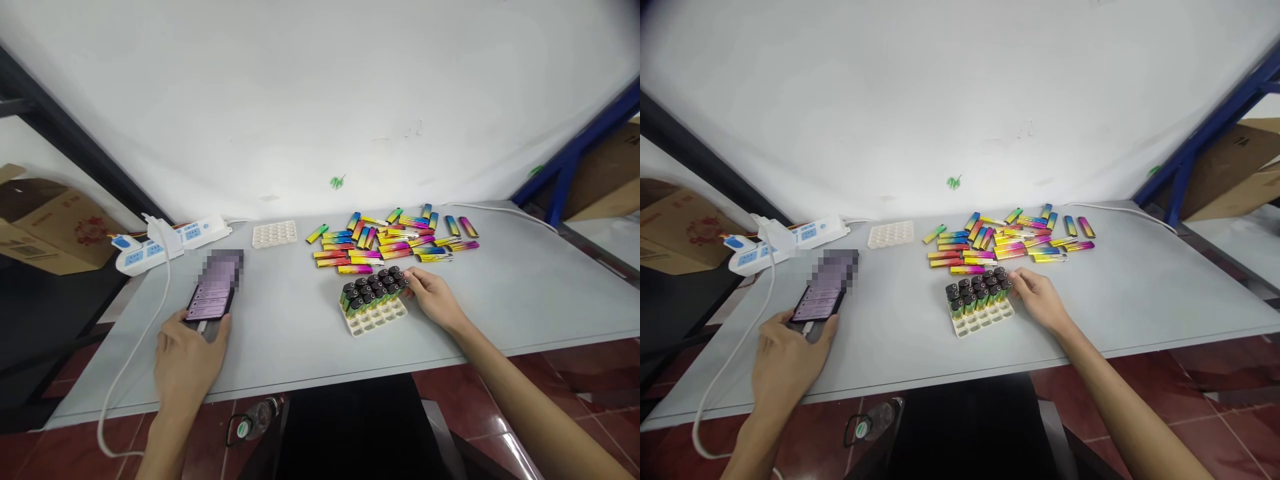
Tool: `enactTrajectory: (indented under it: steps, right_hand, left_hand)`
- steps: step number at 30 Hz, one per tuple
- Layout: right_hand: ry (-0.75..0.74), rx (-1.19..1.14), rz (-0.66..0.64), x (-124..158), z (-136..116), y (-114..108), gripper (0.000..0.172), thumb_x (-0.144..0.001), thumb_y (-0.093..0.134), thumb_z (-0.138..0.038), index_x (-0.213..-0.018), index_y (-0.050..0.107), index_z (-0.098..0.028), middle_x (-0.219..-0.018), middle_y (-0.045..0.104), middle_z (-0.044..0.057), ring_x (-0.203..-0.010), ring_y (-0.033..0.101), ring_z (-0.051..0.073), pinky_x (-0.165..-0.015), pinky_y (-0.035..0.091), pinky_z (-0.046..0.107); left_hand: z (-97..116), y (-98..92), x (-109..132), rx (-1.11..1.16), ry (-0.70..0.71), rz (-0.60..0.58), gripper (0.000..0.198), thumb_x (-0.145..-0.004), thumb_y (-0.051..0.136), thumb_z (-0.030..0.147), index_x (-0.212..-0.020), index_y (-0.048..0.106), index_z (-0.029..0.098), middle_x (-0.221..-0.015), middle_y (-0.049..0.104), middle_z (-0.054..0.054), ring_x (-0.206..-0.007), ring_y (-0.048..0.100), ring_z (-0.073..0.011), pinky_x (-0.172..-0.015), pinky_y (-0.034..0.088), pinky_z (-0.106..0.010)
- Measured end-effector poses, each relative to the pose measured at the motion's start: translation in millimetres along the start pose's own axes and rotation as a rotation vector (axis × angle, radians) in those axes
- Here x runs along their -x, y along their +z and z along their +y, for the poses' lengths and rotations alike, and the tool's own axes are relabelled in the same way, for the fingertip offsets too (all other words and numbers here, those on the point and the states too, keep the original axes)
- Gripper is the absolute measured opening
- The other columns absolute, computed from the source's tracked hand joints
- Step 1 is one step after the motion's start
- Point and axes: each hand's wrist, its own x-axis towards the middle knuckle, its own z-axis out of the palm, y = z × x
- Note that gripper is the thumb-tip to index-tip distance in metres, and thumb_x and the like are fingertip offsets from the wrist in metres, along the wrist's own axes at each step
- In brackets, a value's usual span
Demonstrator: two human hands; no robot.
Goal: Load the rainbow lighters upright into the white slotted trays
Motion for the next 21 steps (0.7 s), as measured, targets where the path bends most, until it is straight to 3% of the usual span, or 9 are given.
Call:
enactTrajectory:
  steps: [12,21]
  right_hand:
    - [0.008,0.002,-0.005,0.3,-1.3,-0.1,0.045,-0.096,0.042,-0.059,-0.075,0.056,-0.021,-0.065,0.061,0.000,-0.065,0.058,0.018,-0.066,0.043,0.029]
    - [0.001,0.006,0.000,0.4,-2.5,-0.1,0.044,-0.096,0.043,-0.057,-0.074,0.056,-0.021,-0.064,0.061,0.000,-0.065,0.058,0.018,-0.067,0.043,0.029]
  left_hand:
    - [4.8,-9.0,-1.0,-0.051,0.058,-0.050,0.054,-0.093,0.041,0.054,-0.125,0.053,0.013,-0.125,0.058,-0.023,-0.119,0.052,-0.0414,-0.099,0.044,-0.054]
    - [-1.4,-2.9,-1.9,-0.028,0.006,-0.023,0.071,-0.087,0.046,0.060,-0.132,0.043,0.004,-0.120,0.060,-0.024,-0.120,0.053,-0.0445,-0.098,0.046,-0.054]
